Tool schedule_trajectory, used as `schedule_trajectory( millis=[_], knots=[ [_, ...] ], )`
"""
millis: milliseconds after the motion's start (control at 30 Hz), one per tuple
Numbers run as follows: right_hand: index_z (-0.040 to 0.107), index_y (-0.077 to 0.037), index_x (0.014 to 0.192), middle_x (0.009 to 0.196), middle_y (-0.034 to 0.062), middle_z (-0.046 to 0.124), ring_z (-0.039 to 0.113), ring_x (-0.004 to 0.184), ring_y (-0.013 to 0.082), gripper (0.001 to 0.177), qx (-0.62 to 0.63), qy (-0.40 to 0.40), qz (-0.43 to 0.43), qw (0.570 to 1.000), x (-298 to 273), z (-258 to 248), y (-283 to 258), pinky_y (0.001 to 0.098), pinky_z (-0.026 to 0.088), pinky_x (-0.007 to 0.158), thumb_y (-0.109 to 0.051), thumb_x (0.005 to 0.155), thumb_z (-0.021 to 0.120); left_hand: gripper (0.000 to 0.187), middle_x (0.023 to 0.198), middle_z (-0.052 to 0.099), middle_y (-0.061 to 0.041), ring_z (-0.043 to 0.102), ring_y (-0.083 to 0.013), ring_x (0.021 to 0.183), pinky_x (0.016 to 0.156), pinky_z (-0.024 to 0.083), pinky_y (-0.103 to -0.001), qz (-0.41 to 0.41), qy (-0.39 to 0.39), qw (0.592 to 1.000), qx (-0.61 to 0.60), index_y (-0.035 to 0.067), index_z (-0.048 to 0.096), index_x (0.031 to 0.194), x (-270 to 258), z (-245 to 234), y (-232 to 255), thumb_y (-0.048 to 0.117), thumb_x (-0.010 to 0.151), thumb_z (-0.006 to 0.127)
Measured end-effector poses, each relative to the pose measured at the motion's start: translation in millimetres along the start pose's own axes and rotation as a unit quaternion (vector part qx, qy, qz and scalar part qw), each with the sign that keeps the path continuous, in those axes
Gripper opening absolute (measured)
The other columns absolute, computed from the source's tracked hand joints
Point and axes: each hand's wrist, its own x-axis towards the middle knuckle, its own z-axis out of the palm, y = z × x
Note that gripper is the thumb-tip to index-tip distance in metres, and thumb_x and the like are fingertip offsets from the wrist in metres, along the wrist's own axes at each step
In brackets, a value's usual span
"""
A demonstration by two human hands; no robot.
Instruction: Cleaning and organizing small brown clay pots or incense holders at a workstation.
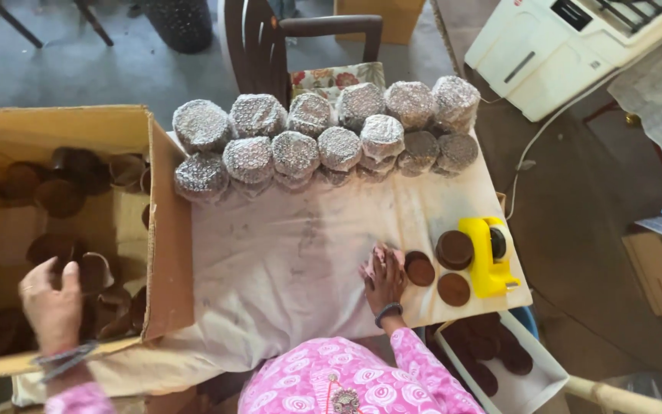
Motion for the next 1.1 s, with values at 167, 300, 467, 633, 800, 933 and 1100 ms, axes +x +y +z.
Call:
schedule_trajectory(
  millis=[167, 300, 467, 633, 800, 933, 1100],
  knots=[
    [0.048, -0.017, 0.151, 0.159, 0.0145, 0.041, 0.037, 0.146, 0.035, 0.069, -0.047, 0.025, 0.047, 0.997, -10.0, 1.0, -5.2, 0.0584, 0.029, 0.115, -0.028, 0.085, 0.068, 0.093, 0.161, 0.028, -0.033, 0.032, -0.0543, 0.14, 0.1, 0.034, -0.068, -0.097, -0.06, 0.972, 0.206, 0.004, 0.045, 0.156, 52.6, 6.7, -103.5, 0.065, 0.089, 0.066],
    [0.051, -0.018, 0.148, 0.154, 0.0145, 0.046, 0.041, 0.14, 0.0369, 0.069, -0.036, 0.012, 0.044, 0.998, -8.9, -9.8, -10.4, 0.0567, 0.032, 0.112, -0.028, 0.083, 0.071, 0.113, 0.163, 0.023, -0.034, 0.033, -0.0552, 0.144, 0.115, 0.035, -0.064, -0.181, -0.241, 0.928, 0.218, 0.009, 0.034, 0.162, 74.9, 42.1, -122.6, 0.078, 0.078, 0.066],
    [0.054, -0.019, 0.144, 0.148, 0.0138, 0.05, 0.043, 0.14, 0.0351, 0.065, -0.047, 0.014, 0.057, 0.997, -6.2, -5.3, -7.4, 0.0556, 0.033, 0.111, -0.029, 0.082, 0.072, 0.112, 0.172, 0.02, -0.025, 0.032, -0.0499, 0.153, 0.119, 0.035, -0.065, -0.146, -0.281, 0.909, 0.271, 0.017, 0.033, 0.166, 92.8, 44.0, -106.7, 0.077, 0.076, 0.064],
    [0.056, -0.02, 0.143, 0.15, 0.0111, 0.051, 0.045, 0.14, 0.0323, 0.061, -0.04, 0.031, 0.053, 0.997, -8.0, -0.2, -6.9, 0.0534, 0.034, 0.111, -0.028, 0.083, 0.071, 0.124, 0.17, 0.011, -0.022, 0.024, -0.0485, 0.152, 0.115, 0.03, -0.069, -0.19, -0.24, 0.909, 0.282, 0.02, 0.022, 0.166, 91.0, 24.3, -87.1, 0.08, 0.069, 0.069],
    [0.056, -0.021, 0.143, 0.15, 0.0101, 0.051, 0.045, 0.139, 0.032, 0.063, -0.046, 0.027, 0.057, 0.997, -8.7, -6.8, -10.4, 0.0521, 0.035, 0.11, -0.027, 0.082, 0.07, 0.116, 0.164, 0.031, -0.027, 0.04, -0.0504, 0.145, 0.115, 0.037, -0.065, -0.254, -0.361, 0.84, 0.315, 0.013, 0.033, 0.161, 96.6, 65.3, -160.0, 0.085, 0.075, 0.063],
    [0.055, -0.022, 0.145, 0.152, 0.0094, 0.05, 0.045, 0.139, 0.0314, 0.064, -0.044, 0.033, 0.054, 0.997, -7.2, -8.9, -13.3, 0.0518, 0.035, 0.108, -0.026, 0.083, 0.069, 0.103, 0.163, 0.042, -0.023, 0.036, -0.0417, 0.152, 0.125, 0.029, -0.056, -0.216, -0.436, 0.827, 0.281, 0.008, 0.048, 0.157, 89.1, 92.2, -184.8, 0.084, 0.087, 0.049],
    [0.055, -0.021, 0.143, 0.15, 0.0106, 0.051, 0.045, 0.139, 0.0323, 0.063, -0.054, 0.024, 0.06, 0.996, -7.7, -5.8, -11.1, 0.053, 0.034, 0.107, -0.027, 0.083, 0.07, 0.112, 0.159, 0.043, -0.026, 0.04, -0.0433, 0.149, 0.122, 0.036, -0.054, -0.211, -0.456, 0.808, 0.309, 0.002, 0.046, 0.155, 76.4, 99.3, -153.8, 0.089, 0.085, 0.043]
  ],
)
